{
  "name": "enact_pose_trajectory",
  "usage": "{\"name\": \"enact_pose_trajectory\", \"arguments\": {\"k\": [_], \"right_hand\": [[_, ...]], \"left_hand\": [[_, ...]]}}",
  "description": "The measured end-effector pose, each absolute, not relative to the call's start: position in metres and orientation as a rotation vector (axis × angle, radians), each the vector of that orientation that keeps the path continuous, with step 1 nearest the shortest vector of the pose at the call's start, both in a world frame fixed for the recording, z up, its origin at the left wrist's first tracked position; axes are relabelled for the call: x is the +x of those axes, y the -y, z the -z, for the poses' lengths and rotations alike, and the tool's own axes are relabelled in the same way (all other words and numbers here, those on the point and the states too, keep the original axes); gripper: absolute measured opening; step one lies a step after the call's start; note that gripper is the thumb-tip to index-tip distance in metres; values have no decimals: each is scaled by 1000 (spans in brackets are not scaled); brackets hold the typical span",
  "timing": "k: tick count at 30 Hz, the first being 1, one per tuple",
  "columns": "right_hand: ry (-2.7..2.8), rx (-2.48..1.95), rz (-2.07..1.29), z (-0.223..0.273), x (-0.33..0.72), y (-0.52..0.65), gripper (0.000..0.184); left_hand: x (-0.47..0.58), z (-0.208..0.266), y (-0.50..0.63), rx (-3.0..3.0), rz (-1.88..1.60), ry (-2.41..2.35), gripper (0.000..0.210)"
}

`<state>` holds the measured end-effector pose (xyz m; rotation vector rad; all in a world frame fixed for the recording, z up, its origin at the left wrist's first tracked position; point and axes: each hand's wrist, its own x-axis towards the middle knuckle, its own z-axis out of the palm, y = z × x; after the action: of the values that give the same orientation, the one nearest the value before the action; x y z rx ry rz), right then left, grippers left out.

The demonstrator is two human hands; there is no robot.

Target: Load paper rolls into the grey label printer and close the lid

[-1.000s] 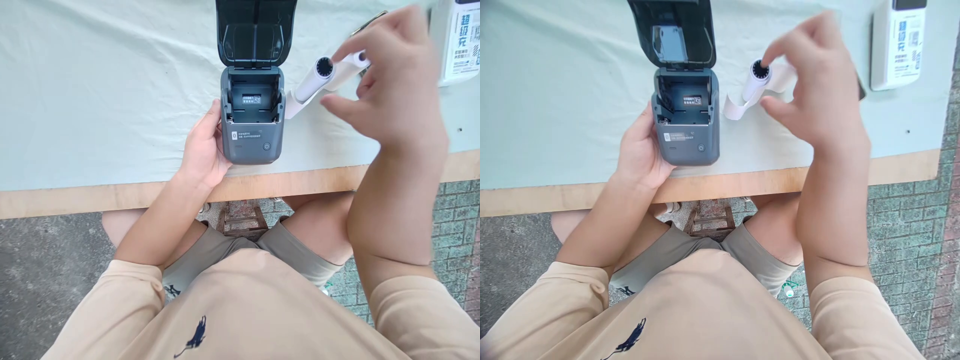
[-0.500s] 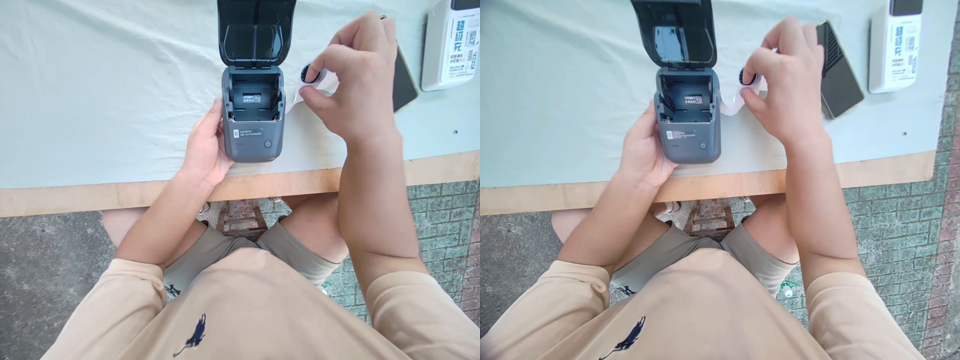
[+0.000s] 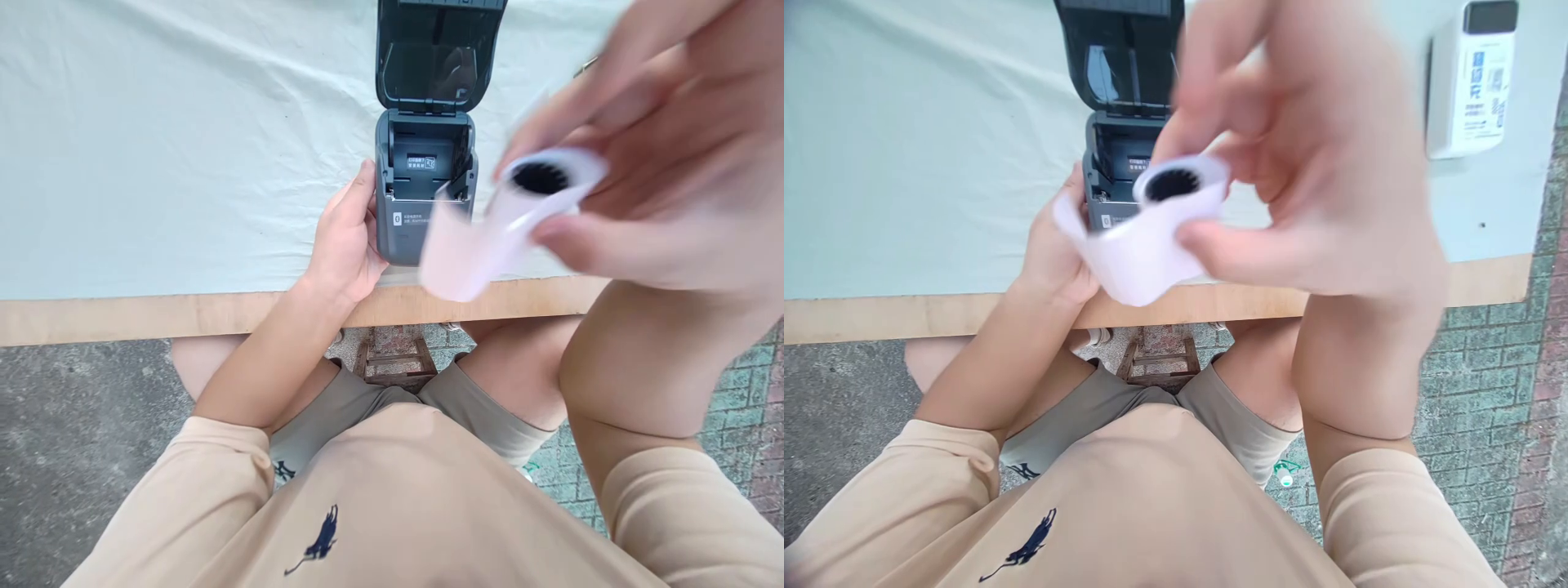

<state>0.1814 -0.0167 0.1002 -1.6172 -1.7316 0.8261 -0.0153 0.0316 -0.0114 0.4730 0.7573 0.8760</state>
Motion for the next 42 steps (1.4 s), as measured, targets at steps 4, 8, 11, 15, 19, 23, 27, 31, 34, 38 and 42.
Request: {"name": "enact_pose_trajectory", "arguments": {"k": [4,8,11,15,19,23,27,31,34,38,42], "right_hand": [[2057,-1677,-596,-102,153,8,33],[2232,-2046,-369,-97,140,-7,37],[2303,-2067,-372,-91,138,-13,39],[2278,-1994,-377,-81,141,-13,32],[2147,-1798,-466,-74,146,-10,22],[2032,-1566,-573,-71,152,-9,24],[2105,-1672,-576,-74,152,-9,22],[2158,-1693,-552,-73,149,-9,15],[2189,-1700,-513,-69,145,-8,14],[2180,-1795,-434,-66,141,-6,20],[2180,-1855,-344,-68,140,-6,17]], "left_hand": [[-14,5,-26,549,-903,-765,30],[-13,-1,-24,566,-866,-788,27],[-13,-1,-25,553,-857,-806,27],[-15,4,-27,538,-873,-800,29],[-17,7,-28,504,-888,-770,30],[-16,8,-29,510,-881,-779,29],[-16,7,-29,547,-884,-777,27],[-16,5,-28,571,-864,-795,27],[-15,5,-28,537,-901,-808,27],[-14,8,-29,528,-912,-809,32],[-16,8,-30,553,-889,-807,34]]}}
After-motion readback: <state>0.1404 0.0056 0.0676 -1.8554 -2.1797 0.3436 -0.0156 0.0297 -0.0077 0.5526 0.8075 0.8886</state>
